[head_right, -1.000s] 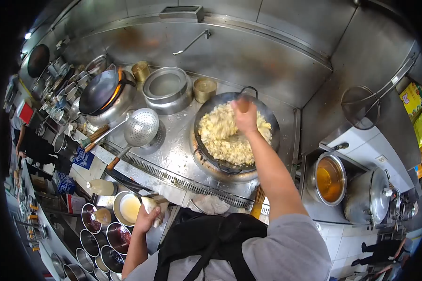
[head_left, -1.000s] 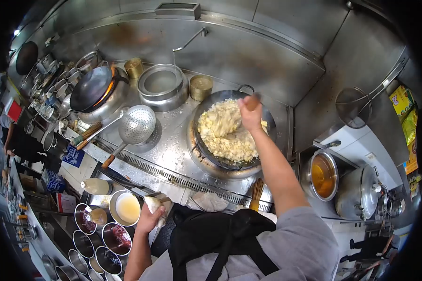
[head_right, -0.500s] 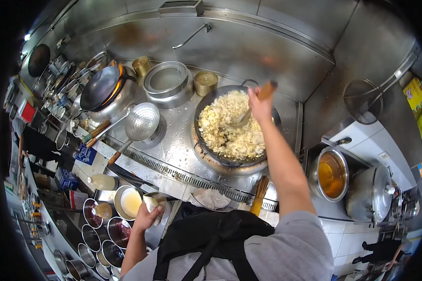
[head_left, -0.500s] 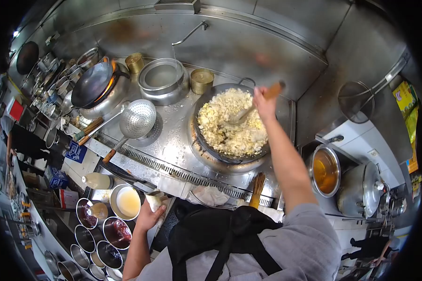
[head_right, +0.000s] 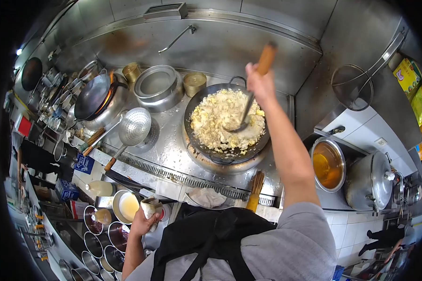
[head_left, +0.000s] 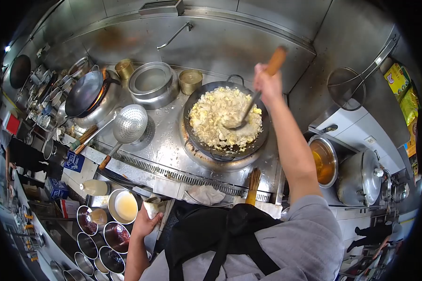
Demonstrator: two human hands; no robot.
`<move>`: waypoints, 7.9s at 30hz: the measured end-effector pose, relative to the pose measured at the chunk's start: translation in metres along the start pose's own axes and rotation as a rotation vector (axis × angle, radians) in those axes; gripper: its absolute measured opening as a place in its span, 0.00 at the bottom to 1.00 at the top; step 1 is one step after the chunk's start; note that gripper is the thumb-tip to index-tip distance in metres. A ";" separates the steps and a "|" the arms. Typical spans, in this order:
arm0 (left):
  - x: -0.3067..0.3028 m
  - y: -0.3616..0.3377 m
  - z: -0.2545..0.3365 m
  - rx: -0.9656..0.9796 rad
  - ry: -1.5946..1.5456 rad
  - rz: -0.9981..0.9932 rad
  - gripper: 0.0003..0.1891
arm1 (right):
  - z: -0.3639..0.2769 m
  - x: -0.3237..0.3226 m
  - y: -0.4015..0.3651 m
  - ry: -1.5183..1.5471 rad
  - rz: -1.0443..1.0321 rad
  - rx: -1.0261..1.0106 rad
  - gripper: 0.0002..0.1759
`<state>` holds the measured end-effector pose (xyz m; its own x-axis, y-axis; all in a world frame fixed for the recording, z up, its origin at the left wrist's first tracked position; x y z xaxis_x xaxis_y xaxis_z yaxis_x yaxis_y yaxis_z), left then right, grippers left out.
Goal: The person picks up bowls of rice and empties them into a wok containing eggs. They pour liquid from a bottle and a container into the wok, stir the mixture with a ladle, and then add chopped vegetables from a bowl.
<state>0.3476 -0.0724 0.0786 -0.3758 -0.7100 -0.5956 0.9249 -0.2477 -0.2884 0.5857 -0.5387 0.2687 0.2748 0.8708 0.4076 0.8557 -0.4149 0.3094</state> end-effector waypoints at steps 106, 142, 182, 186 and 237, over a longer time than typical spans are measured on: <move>0.129 -0.068 -0.319 -0.794 -0.428 -0.344 0.14 | 0.050 0.021 -0.090 0.140 -0.332 -0.229 0.20; 0.223 0.261 0.107 -0.126 -0.694 -0.016 0.06 | 0.001 -0.139 -0.039 0.321 0.385 -0.207 0.14; 0.196 0.269 0.092 -0.185 -0.374 0.115 0.22 | 0.071 -0.005 0.070 0.026 -0.122 -0.126 0.16; 0.203 0.273 0.085 -0.148 -0.414 0.157 0.20 | -0.033 0.034 0.019 0.122 -0.351 -0.242 0.16; 0.143 0.167 0.141 -0.380 -1.050 -0.290 0.07 | -0.061 0.008 0.032 0.148 0.140 0.237 0.18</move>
<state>0.4568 -0.3084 0.0510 -0.1736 -0.9019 0.3954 0.6677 -0.4030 -0.6259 0.5886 -0.5612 0.3340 0.3453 0.7547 0.5579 0.8973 -0.4397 0.0395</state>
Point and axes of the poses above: each hand's wrist, its own y-axis towards the middle knuckle, its own x-axis out of the palm, z = x × y, the point moved 1 cm from there along y, towards the middle knuckle, and after that the axes turned 14 degrees about y, right-handed, at the moved point
